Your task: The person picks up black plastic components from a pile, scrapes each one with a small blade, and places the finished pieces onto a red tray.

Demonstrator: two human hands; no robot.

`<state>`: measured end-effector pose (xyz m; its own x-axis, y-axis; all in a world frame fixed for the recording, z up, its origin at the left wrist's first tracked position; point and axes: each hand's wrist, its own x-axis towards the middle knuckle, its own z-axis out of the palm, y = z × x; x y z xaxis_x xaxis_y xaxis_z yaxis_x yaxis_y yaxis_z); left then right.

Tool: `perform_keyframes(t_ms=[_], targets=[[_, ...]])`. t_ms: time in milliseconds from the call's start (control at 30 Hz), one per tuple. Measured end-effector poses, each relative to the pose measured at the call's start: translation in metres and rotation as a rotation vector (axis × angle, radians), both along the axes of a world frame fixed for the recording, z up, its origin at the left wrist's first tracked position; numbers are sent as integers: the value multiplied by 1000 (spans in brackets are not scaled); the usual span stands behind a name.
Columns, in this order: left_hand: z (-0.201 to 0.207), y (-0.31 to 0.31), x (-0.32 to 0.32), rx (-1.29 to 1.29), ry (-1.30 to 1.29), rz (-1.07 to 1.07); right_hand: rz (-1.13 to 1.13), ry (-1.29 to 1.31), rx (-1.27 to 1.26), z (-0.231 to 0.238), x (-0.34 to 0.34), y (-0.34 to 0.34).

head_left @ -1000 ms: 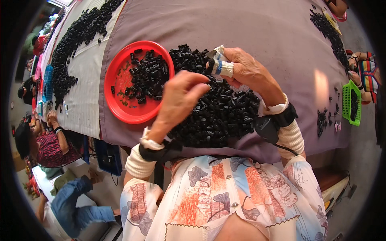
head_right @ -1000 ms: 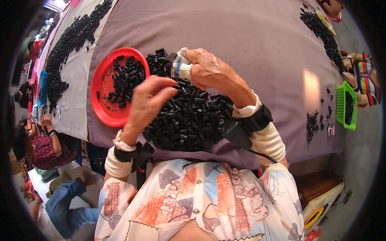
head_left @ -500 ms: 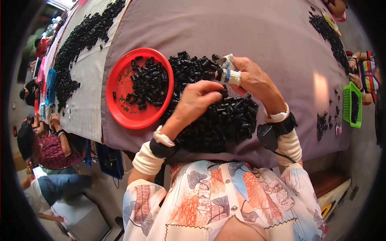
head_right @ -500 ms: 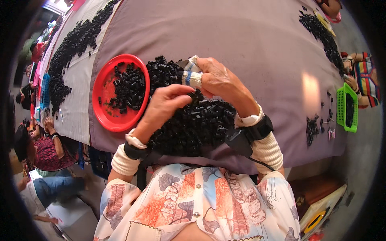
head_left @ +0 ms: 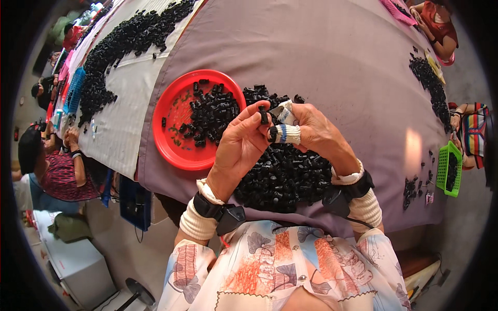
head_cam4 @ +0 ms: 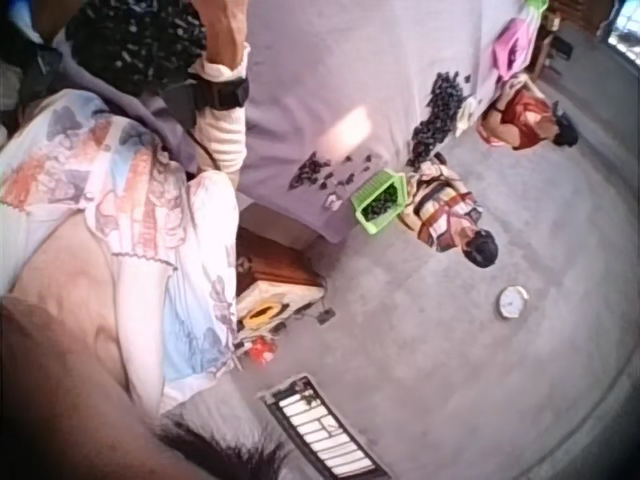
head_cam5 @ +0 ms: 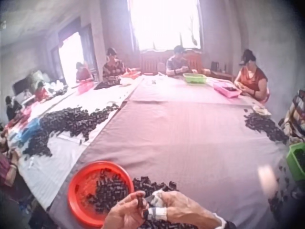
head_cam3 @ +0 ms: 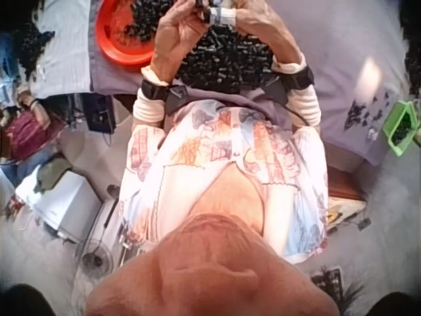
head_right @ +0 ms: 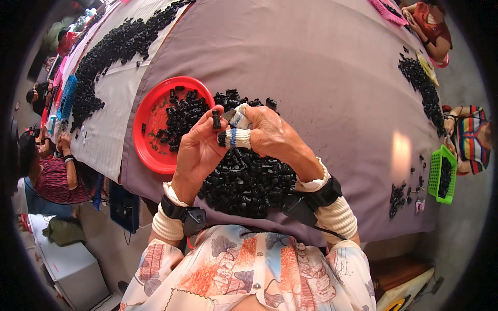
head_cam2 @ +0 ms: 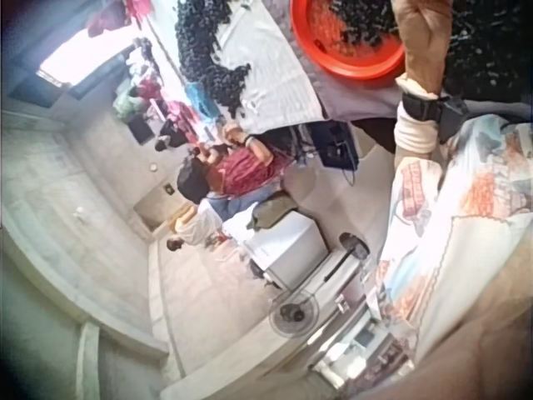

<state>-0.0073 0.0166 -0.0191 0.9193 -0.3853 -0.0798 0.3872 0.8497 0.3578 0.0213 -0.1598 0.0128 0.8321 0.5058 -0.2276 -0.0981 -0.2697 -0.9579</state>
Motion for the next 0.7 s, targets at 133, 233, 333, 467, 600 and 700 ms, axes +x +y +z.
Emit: perform_keyframes(t_ms=[133, 233, 333, 467, 600, 700], targets=[[4, 0, 0, -11, 4, -24, 31, -6, -104, 14, 1, 4], [9, -2, -1, 52, 42, -13, 21, -50, -141, 16, 2, 6], [5, -1, 0, 77, 19, -27, 25, -43, -138, 18, 3, 6], [7, -4, -1, 129, 25, -22, 57, -22, -146, 15, 5, 4], [7, -6, -1, 150, 26, -9, 55, -31, -156, 17, 4, 3], [3, -7, 1, 140, 4, -15, 50, -42, -169, 17, 3, 3]])
